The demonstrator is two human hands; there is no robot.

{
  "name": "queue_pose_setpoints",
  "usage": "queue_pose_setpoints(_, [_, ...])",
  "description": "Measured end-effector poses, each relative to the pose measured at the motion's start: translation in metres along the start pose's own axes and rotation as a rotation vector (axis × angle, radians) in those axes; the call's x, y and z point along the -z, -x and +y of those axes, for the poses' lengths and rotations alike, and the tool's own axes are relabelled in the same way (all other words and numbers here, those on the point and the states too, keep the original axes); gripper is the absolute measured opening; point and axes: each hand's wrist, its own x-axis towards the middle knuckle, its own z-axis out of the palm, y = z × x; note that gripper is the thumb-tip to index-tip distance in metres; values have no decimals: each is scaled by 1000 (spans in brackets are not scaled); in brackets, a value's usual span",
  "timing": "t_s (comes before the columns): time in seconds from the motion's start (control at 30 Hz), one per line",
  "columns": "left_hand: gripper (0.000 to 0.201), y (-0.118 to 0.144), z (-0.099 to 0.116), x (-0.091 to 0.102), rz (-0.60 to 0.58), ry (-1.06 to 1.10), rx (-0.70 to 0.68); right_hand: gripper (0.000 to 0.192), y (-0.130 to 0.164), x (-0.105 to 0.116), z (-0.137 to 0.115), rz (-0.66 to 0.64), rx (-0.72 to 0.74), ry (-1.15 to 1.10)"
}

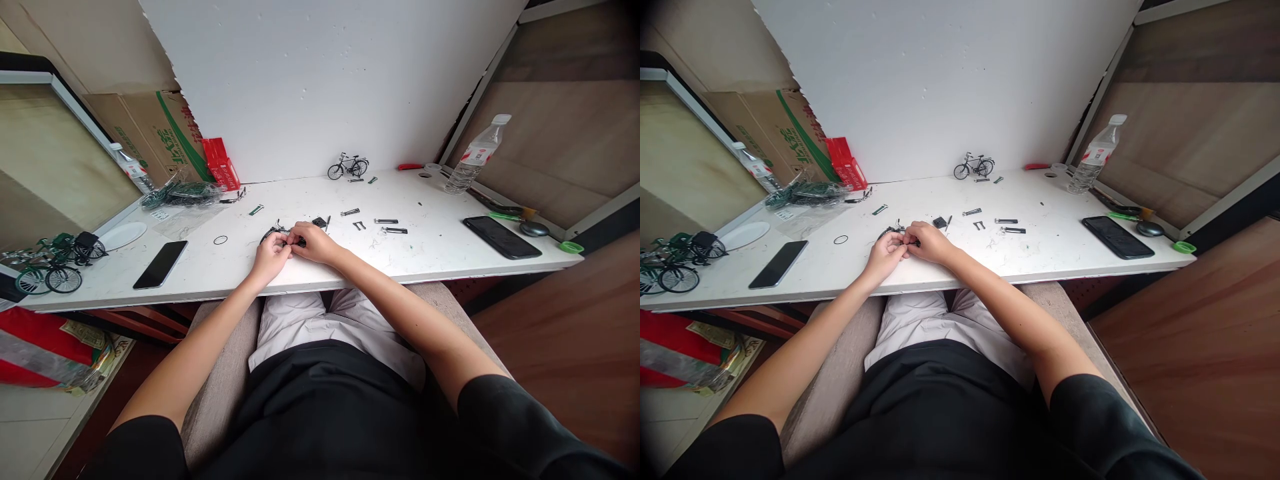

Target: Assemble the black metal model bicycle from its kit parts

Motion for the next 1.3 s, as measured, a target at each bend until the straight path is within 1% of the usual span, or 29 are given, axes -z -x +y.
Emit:
queue_pose_setpoints(0.3, [22,0,1,0,6,-21,0,8,0,0,1,-7,1,4])
queue_pose_setpoints(0.47, [22,0,1,1,3,-30,-7,7,0,-1,2,10,32,-9])
queue_pose_setpoints(0.7, [21,-1,-1,1,10,-47,5,8,0,1,-1,-8,-2,3])
queue_pose_setpoints(1.1, [21,-3,-8,2,1,-68,-17,8,0,-1,2,-9,5,8])
queue_pose_setpoints(1.3, [20,-3,-8,3,1,-70,-14,9,-1,-1,3,-2,14,4])
